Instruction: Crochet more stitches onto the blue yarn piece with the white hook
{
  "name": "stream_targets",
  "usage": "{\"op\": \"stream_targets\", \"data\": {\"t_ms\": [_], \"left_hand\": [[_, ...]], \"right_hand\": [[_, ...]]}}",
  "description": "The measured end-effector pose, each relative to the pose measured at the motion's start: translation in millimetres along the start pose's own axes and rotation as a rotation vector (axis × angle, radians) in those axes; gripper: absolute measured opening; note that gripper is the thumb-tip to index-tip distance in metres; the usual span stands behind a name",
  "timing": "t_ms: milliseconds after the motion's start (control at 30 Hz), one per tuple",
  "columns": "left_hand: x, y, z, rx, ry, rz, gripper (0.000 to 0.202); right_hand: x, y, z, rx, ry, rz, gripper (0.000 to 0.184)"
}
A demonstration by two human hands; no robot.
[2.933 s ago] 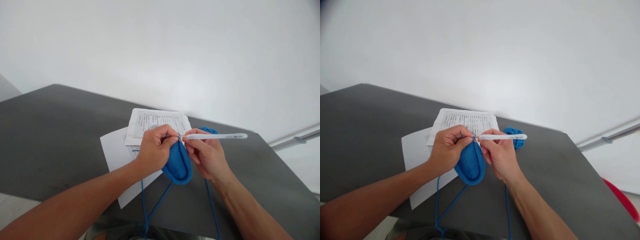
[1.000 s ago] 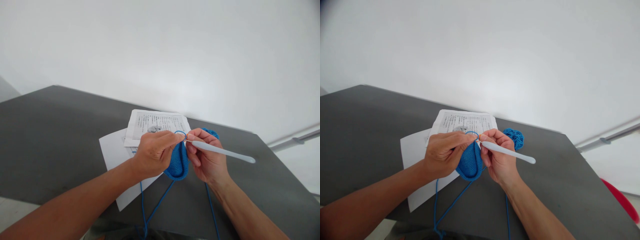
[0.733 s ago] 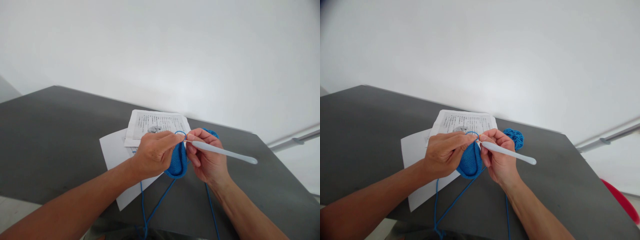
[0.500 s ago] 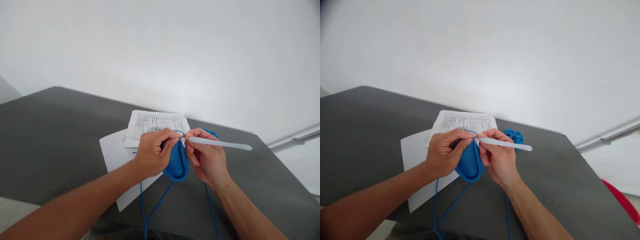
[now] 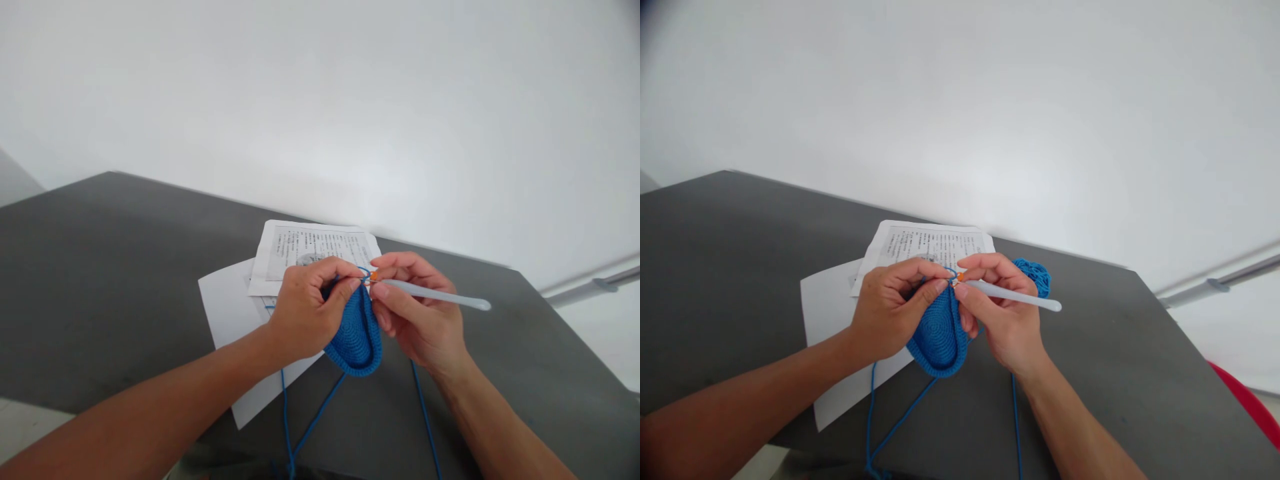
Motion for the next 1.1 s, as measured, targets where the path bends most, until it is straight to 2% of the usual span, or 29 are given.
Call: {"op": "stream_targets", "data": {"t_ms": [100, 267, 433, 633, 867, 1100], "left_hand": [[-0.8, -0.4, 0.4, -0.026, 0.021, 0.051, 0.009], [-1.5, 1.4, -0.7, 0.001, 0.030, 0.040, 0.008], [-2.4, 2.2, -1.6, 0.037, 0.023, -0.012, 0.009], [-2.3, 2.4, 0.3, 0.037, 0.005, -0.016, 0.010], [-1.1, 2.9, -1.3, 0.025, 0.017, 0.002, 0.009], [-1.4, 2.9, -1.8, 0.073, 0.035, -0.055, 0.010]], "right_hand": [[-2.9, -1.1, -0.5, -0.009, -0.030, 0.079, 0.022], [-5.0, -4.2, -0.9, 0.014, -0.005, 0.227, 0.020], [-6.3, -6.3, -1.9, 0.037, 0.008, 0.271, 0.021], [-10.8, -6.7, -2.9, 0.043, -0.042, 0.281, 0.015], [-7.4, -11.9, -0.8, 0.029, 0.032, 0.294, 0.022], [-4.6, -12.4, 2.2, 0.037, 0.096, 0.312, 0.023]]}}
Point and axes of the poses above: each hand's wrist, its own z-axis away from the middle knuckle, its own x-axis out of the palm, y = z × x, the point moved 4 cm from there along -z, towards the middle knuckle, and after that the axes turned 6 degrees about x, right-handed, at the moved point
